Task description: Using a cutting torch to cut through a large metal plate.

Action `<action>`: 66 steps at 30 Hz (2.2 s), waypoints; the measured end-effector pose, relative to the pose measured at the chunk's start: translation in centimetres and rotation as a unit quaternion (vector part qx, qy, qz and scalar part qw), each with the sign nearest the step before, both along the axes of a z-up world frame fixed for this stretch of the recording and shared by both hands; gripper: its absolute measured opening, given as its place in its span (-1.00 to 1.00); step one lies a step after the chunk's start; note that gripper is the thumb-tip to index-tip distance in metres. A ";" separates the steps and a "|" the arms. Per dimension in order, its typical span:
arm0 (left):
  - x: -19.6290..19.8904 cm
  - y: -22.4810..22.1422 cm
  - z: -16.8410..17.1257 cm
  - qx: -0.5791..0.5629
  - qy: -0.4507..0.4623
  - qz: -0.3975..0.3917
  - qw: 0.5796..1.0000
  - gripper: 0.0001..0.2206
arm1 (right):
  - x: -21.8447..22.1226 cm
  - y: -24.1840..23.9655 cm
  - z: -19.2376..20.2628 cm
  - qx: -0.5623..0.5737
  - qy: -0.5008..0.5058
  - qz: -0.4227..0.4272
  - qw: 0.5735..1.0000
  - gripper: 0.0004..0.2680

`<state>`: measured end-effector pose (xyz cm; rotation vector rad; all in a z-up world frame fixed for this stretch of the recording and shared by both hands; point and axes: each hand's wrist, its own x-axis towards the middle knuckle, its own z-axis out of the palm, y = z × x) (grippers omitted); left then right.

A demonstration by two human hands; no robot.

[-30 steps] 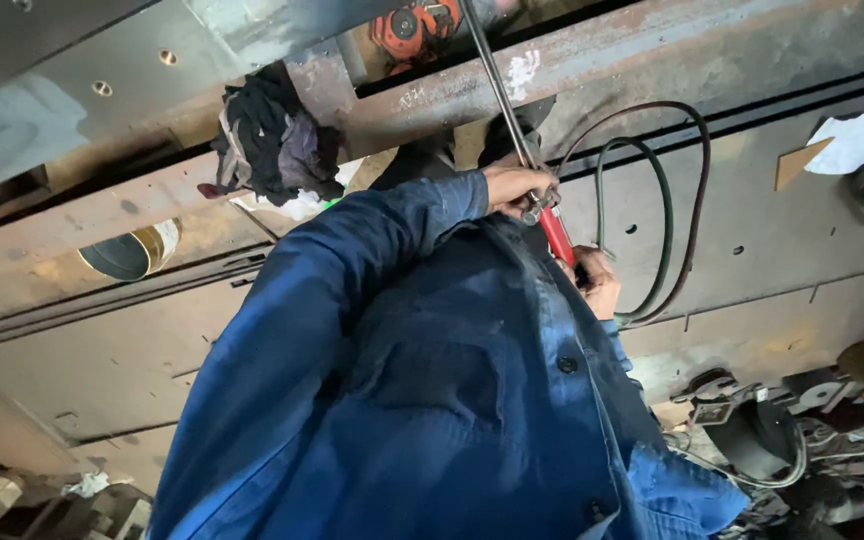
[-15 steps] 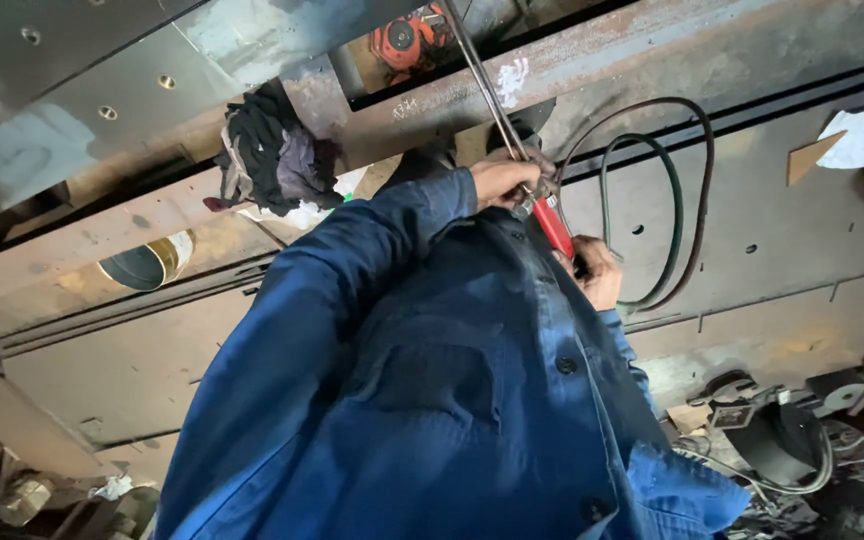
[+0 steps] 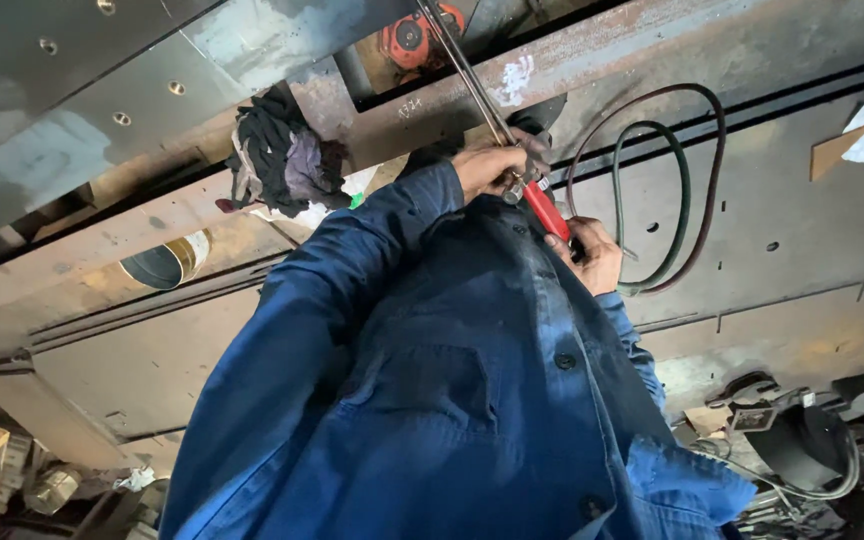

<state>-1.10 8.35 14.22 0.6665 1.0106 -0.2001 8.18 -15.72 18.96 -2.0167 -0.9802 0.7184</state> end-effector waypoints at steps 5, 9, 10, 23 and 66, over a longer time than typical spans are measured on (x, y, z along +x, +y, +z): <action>0.1 1.1 1.6 0.009 -0.003 -0.008 1.000 -0.62 | 0.1 0.0 -0.6 0.001 0.012 0.004 1.000 -0.79; -0.2 1.5 2.1 0.008 0.011 -0.012 1.000 -0.61 | -0.3 -0.1 -0.7 -0.004 0.009 0.000 1.000 -0.79; -0.2 1.5 2.4 0.008 0.011 -0.012 1.000 -0.61 | -0.3 -0.1 -0.7 -0.004 0.008 0.000 1.000 -0.79; 0.1 2.0 4.4 -0.009 0.030 0.002 1.000 -0.68 | -0.8 -0.1 -0.5 -0.013 0.006 -0.001 1.000 -0.78; 3.8 1.6 2.7 0.017 0.000 -0.071 0.997 -0.54 | 0.1 -1.0 -2.5 0.014 -0.013 -0.056 0.998 -0.77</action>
